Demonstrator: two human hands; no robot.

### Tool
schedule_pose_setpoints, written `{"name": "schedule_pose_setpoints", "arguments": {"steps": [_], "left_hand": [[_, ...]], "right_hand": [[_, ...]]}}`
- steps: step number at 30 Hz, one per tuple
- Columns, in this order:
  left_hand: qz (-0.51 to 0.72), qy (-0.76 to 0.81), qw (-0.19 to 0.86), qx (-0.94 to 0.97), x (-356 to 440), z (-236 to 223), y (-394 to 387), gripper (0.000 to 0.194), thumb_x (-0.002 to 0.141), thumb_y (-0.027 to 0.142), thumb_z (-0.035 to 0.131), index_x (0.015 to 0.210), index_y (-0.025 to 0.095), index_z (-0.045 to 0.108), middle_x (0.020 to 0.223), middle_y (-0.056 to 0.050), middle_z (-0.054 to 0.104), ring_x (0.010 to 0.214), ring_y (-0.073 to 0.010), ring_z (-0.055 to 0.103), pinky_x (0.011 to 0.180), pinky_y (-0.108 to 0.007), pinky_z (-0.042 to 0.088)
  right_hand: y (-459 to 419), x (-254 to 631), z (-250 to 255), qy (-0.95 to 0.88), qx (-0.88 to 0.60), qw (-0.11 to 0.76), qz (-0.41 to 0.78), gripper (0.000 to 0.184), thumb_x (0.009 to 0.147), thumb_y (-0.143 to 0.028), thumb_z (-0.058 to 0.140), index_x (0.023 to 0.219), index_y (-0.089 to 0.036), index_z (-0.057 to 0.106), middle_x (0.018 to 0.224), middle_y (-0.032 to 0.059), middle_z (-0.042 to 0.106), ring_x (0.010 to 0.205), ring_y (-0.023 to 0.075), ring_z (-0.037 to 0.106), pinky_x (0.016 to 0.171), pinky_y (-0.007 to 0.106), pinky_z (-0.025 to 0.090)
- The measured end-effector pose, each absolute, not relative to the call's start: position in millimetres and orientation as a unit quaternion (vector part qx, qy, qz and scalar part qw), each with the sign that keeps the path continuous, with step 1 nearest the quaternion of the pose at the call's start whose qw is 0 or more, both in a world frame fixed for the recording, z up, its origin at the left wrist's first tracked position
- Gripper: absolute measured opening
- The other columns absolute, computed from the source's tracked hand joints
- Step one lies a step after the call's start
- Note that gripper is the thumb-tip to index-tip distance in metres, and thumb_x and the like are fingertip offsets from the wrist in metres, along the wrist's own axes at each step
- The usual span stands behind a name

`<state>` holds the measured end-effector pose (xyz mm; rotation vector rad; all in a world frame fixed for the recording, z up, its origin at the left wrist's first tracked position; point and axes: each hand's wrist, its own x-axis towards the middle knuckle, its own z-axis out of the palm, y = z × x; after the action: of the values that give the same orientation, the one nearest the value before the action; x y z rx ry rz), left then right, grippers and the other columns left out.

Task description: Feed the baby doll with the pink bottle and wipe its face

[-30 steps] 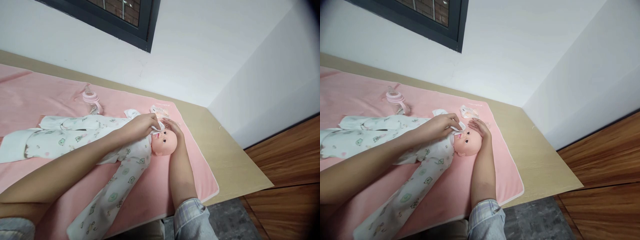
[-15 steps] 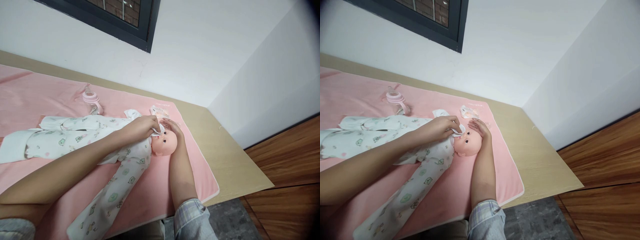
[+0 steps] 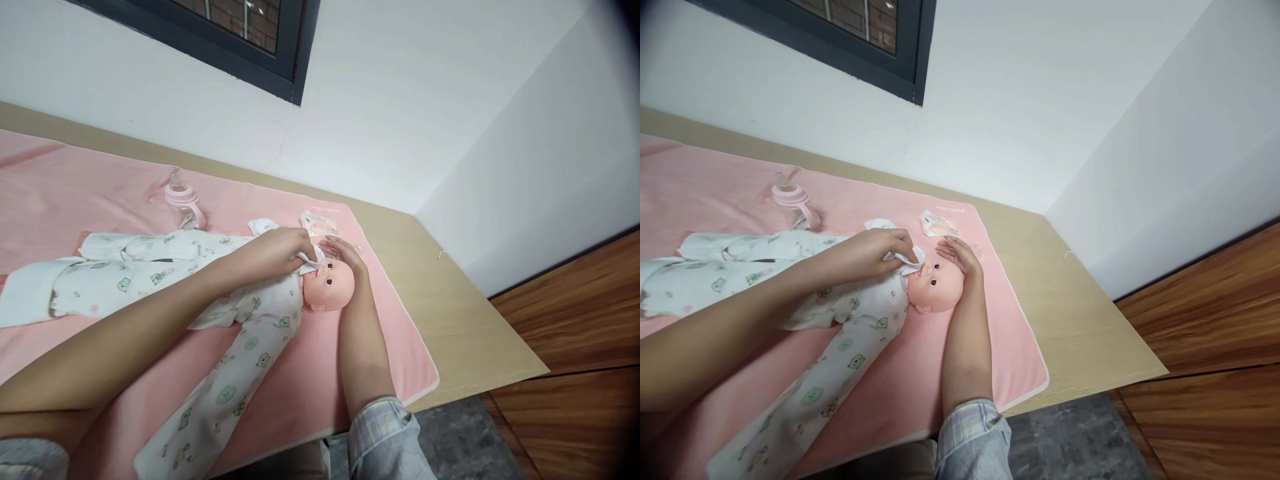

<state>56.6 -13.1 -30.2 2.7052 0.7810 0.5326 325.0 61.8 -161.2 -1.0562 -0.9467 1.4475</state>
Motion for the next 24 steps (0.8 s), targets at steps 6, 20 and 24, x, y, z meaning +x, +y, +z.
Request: {"name": "schedule_pose_setpoints", "arguments": {"steps": [6, 20, 24], "left_hand": [[0.165, 0.267, 0.158, 0.936, 53, -32, -11, 0.031, 0.080, 0.010, 0.054, 0.097, 0.024, 0.076, 0.100, 0.000, 0.067, 0.089, -0.0170, 0.063, 0.074, -0.024, 0.043], [0.163, 0.256, 0.174, 0.937, 59, -43, -8, 0.018, 0.081, 0.018, 0.062, 0.091, 0.023, 0.075, 0.096, -0.001, 0.069, 0.085, -0.0178, 0.065, 0.072, -0.024, 0.044], [0.172, 0.257, 0.166, 0.937, 58, -43, -4, 0.018, 0.080, 0.019, 0.062, 0.092, 0.024, 0.075, 0.098, 0.000, 0.070, 0.088, -0.0181, 0.065, 0.072, -0.024, 0.043]], "right_hand": [[63, 325, -162, -0.392, -0.439, 0.530, 0.610, 0.028, 0.079, -0.030, 0.072, 0.102, -0.019, 0.061, 0.102, 0.0064, 0.073, 0.101, 0.0206, 0.070, 0.105, 0.040, 0.052], [66, 326, -165, -0.389, -0.438, 0.530, 0.613, 0.029, 0.079, -0.026, 0.073, 0.104, -0.020, 0.060, 0.101, 0.0055, 0.073, 0.099, 0.0191, 0.071, 0.104, 0.038, 0.053], [66, 326, -165, -0.399, -0.430, 0.532, 0.610, 0.027, 0.079, -0.027, 0.073, 0.102, -0.019, 0.061, 0.102, 0.0064, 0.073, 0.099, 0.0196, 0.071, 0.104, 0.039, 0.053]]}}
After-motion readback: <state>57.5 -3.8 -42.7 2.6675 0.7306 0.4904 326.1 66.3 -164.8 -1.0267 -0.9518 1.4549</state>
